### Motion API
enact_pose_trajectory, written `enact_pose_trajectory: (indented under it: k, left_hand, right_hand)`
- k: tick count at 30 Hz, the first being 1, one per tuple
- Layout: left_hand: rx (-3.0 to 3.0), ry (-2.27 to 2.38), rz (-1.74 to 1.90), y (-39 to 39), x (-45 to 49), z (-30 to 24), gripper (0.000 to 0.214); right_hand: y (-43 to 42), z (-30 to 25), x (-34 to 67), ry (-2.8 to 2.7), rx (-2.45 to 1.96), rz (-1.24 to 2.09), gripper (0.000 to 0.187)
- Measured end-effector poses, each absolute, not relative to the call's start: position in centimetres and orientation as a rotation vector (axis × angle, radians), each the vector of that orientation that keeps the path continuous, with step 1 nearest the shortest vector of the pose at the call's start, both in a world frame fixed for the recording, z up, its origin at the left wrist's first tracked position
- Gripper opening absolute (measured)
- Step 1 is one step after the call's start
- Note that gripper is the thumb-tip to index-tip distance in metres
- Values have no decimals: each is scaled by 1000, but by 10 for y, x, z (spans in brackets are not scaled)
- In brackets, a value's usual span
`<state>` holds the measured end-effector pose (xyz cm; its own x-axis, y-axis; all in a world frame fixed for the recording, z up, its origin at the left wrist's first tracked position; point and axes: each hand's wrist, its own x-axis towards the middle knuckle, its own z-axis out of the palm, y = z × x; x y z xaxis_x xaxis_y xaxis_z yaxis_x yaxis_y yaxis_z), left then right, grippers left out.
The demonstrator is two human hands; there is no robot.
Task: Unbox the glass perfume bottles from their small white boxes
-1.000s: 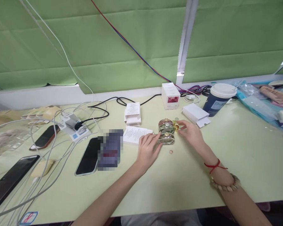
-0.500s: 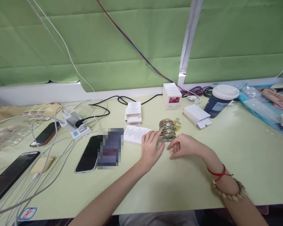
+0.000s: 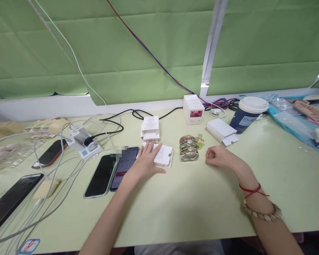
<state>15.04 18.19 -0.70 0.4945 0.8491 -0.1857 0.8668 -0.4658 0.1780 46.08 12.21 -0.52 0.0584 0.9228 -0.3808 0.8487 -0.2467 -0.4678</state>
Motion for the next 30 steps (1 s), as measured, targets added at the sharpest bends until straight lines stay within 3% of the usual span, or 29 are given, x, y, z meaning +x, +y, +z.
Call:
enact_pose_trajectory:
  k: [4,9,11,14,17,22,27,30]
  left_hand:
    - [2515,1417,224,181,153,-4,82]
    - [2633,1358,480,175,157,5,74]
    - [2704,1358,609,174,156,9,74]
    - [2883,1277,927,170,157,13,77]
    - [3060,1066,1333,162,166,12,73]
    - [3277,874,1824,155,178,8,46]
    - [3036,1407,1848,175,161,6,57]
    - [2901,1626,1792,188,147,4,61]
  right_hand:
    - [125,-8,459,-1873,-2146,792,18]
    - [126,3,455,-1735,-2219,489,20]
    - [122,12,445,-1563,-2089,346,31]
    - [110,24,418,-1430,-1483,674,52]
    - [97,28,386,-1557,-1222,896,41]
    - [90,21,364,-1803,-1027,490,18]
    - [100,25,391,-1471,-1087,280,15]
    - [112,28,418,-815,-1133,392,40]
